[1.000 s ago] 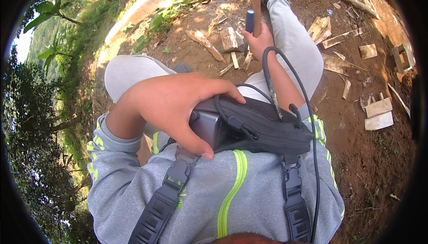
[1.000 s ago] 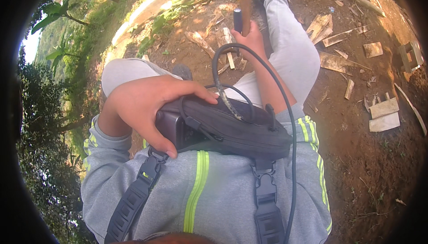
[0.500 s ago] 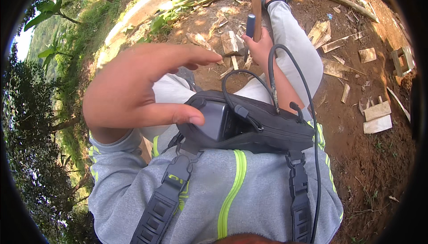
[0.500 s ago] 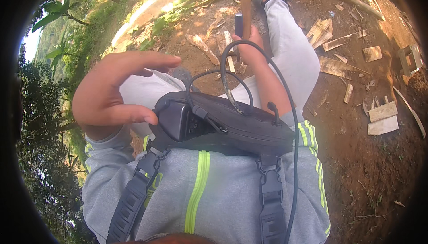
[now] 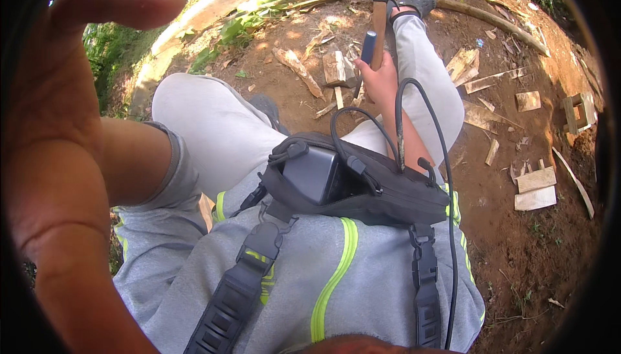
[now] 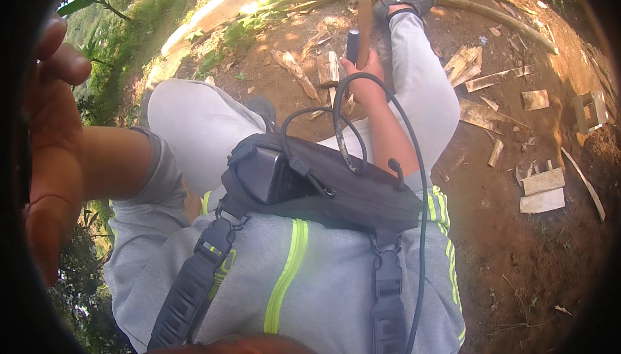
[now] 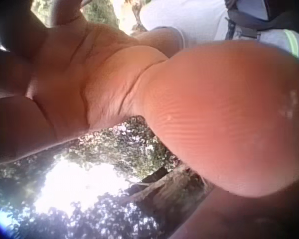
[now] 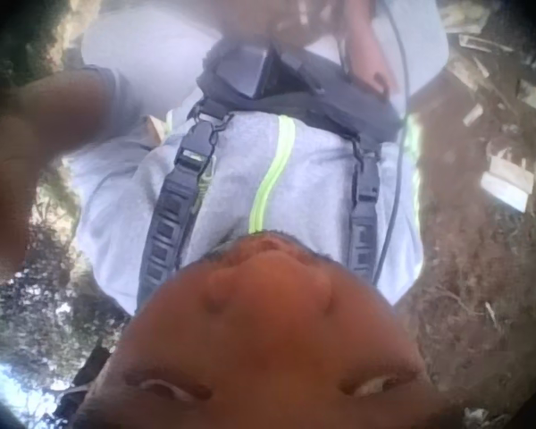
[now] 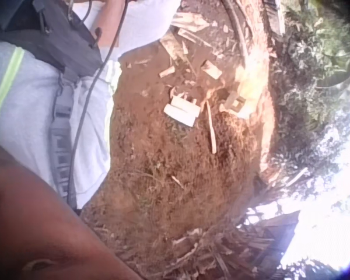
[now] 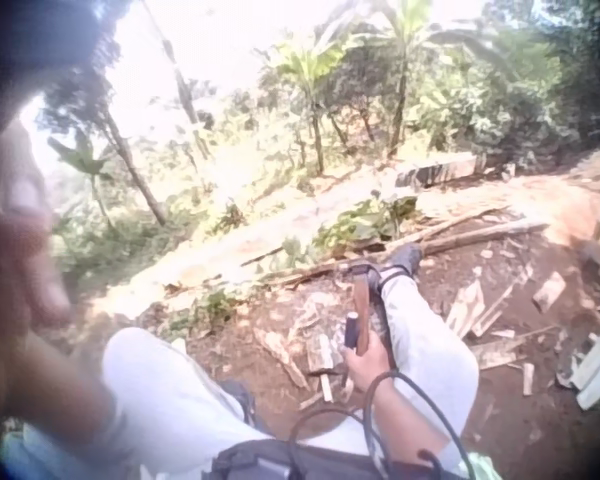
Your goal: The person uses a chisel and a hammer to carve out a section of a small piece of wood, striking the chisel with the hammer and clearing wood chips.
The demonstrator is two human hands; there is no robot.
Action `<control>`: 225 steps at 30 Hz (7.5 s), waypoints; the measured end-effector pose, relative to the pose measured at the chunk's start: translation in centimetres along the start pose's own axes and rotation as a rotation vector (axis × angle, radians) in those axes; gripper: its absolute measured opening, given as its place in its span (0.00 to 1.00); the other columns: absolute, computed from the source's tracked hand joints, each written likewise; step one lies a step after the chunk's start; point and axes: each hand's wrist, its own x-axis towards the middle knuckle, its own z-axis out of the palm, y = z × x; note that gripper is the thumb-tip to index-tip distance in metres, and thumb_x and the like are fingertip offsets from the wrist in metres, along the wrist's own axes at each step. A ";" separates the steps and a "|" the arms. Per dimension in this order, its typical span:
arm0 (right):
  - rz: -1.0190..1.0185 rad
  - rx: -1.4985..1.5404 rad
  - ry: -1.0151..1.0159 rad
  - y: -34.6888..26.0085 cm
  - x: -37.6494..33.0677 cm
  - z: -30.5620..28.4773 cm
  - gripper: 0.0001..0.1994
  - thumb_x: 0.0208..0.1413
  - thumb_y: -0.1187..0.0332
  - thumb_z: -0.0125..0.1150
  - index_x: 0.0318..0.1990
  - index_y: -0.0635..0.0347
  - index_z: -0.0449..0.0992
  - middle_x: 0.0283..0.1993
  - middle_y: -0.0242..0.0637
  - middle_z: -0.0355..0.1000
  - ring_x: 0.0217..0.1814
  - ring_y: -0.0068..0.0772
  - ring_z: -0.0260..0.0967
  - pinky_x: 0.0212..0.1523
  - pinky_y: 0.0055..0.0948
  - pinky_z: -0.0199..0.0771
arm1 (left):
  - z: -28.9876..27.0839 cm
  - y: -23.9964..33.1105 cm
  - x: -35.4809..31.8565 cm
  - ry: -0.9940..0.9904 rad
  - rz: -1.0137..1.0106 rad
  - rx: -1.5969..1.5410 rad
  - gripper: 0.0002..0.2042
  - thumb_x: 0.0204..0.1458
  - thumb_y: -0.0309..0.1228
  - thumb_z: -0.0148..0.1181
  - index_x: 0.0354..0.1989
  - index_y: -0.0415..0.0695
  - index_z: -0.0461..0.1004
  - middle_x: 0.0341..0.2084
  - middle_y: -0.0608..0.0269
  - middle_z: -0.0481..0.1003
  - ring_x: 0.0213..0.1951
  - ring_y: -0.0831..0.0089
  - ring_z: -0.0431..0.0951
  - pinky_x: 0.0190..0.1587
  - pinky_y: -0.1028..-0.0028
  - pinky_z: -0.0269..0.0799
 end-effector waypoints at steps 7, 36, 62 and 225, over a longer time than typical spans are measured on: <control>0.105 0.043 -0.057 -0.9 0.1 0.1 0.21 0.60 0.65 0.74 0.52 0.65 0.71 0.31 0.32 0.73 0.22 0.20 0.67 0.22 0.26 0.67 | -0.2 0.1 0.1 -0.013 -0.007 -0.009 0.43 0.50 0.43 0.78 0.71 0.35 0.64 0.56 0.48 0.79 0.51 0.59 0.82 0.52 0.64 0.78; 0.149 0.059 -0.091 0.1 -0.3 0.2 0.17 0.62 0.66 0.72 0.48 0.62 0.69 0.29 0.31 0.71 0.19 0.20 0.66 0.19 0.26 0.67 | 0.7 -3.0 -0.8 -0.005 0.012 -0.159 0.33 0.52 0.38 0.74 0.66 0.38 0.70 0.54 0.53 0.79 0.47 0.62 0.81 0.49 0.65 0.77; 0.268 0.039 -0.220 -1.6 -1.3 0.8 0.20 0.59 0.67 0.73 0.53 0.64 0.71 0.36 0.35 0.75 0.27 0.24 0.72 0.27 0.30 0.73 | 3.1 -5.6 -0.1 -0.149 0.040 -0.377 0.20 0.55 0.34 0.70 0.56 0.42 0.78 0.43 0.54 0.81 0.45 0.54 0.82 0.48 0.59 0.78; 0.273 0.041 -0.158 0.1 -1.6 0.4 0.20 0.57 0.68 0.72 0.52 0.64 0.70 0.30 0.34 0.74 0.18 0.25 0.68 0.18 0.30 0.68 | 17.6 -4.7 -3.2 -0.414 -0.195 -1.734 0.65 0.48 0.61 0.75 0.76 0.21 0.42 0.67 0.22 0.63 0.70 0.36 0.67 0.69 0.51 0.67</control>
